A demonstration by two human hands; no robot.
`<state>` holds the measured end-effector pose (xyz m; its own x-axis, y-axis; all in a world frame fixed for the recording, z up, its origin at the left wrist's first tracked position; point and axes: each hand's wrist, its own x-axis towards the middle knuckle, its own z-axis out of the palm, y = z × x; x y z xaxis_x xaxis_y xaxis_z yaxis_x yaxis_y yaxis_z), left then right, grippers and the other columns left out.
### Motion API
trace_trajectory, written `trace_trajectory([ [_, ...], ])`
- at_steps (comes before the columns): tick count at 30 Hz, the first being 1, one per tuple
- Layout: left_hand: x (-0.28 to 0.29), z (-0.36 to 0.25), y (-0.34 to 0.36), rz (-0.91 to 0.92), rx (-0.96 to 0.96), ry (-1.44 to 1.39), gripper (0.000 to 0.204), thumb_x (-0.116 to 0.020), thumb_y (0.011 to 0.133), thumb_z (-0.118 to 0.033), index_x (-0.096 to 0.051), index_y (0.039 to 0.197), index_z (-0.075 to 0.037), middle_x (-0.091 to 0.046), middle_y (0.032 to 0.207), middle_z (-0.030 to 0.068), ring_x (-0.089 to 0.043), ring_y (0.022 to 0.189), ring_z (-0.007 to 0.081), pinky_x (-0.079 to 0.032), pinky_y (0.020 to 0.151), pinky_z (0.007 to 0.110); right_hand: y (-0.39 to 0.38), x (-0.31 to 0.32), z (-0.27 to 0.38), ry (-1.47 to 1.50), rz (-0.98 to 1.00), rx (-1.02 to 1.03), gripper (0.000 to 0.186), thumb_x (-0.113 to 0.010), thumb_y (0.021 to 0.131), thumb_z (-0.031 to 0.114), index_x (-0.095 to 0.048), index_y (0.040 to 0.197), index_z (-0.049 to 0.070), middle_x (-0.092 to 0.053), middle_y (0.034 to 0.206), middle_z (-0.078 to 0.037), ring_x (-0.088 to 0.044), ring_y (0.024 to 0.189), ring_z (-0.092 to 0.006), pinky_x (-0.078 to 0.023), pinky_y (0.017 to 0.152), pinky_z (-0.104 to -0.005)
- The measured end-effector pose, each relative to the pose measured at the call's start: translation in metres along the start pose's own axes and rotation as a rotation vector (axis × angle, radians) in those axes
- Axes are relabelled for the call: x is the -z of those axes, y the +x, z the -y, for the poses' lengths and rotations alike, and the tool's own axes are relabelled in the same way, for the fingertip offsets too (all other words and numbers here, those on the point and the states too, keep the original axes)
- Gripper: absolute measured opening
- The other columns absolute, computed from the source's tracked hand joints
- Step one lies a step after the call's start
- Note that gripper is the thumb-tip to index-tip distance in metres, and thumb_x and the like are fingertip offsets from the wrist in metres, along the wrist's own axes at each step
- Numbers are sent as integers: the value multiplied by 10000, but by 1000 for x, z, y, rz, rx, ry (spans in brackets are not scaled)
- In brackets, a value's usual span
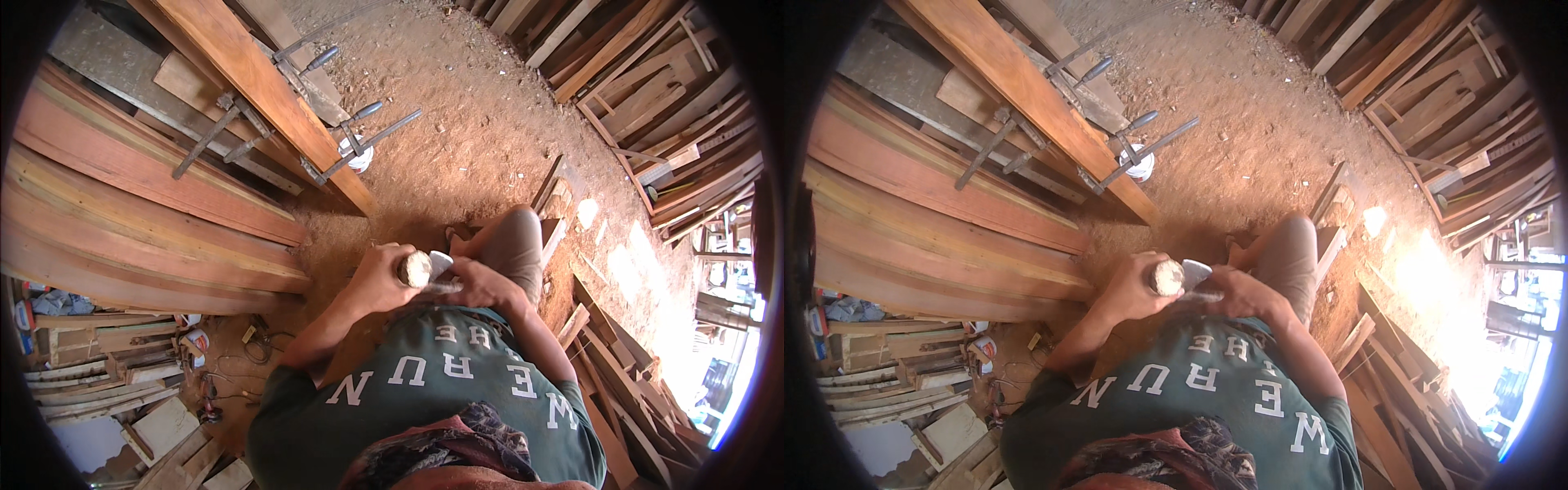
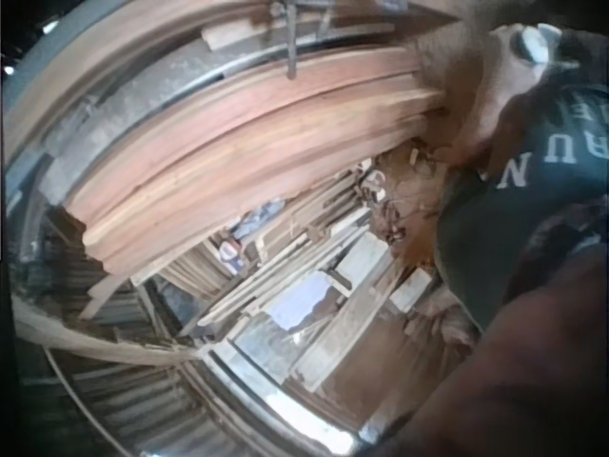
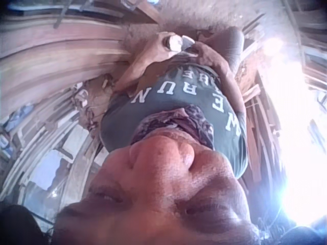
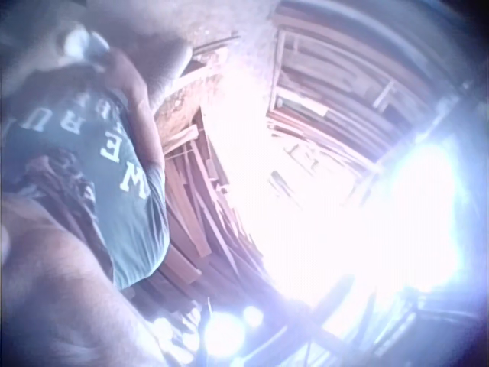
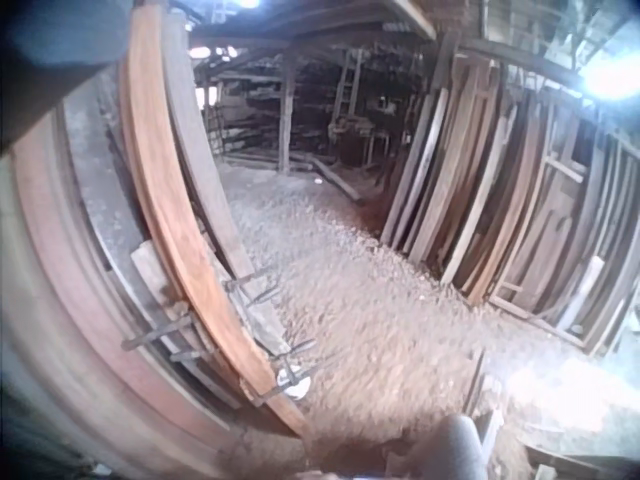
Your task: The person selects a wooden plank from a stack and places it on the ground. They then use a small axe and a wooden mallet to carve a notch into the plank, repeatedly striking the axe to shape the wood.
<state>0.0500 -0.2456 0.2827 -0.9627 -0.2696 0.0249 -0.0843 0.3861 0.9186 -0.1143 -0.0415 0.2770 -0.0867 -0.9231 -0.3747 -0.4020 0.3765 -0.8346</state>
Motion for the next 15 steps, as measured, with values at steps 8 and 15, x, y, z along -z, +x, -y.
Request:
trace_trajectory([
  [8,-5,19,28,104,130,-359,314,-900,808,-213,-704,969,-30,-728,877,101,-686,797,176,-544,732,347,11,-8,-4,149,33,-252,414,-801,893,264,-704,1203,7,-756,1089,-183,-721,1014,-291,-548,910,-402],
  [15,-38,12,64,-48,132,-427,401,-890,824,-209,-603,1058,-56,-644,927,25,-609,868,138,-509,785,323,-75,54,-10,-57,-369,-444,426,-783,884,305,-725,1164,-10,-764,915,-193,-744,868,-309,-567,788,-405],
])
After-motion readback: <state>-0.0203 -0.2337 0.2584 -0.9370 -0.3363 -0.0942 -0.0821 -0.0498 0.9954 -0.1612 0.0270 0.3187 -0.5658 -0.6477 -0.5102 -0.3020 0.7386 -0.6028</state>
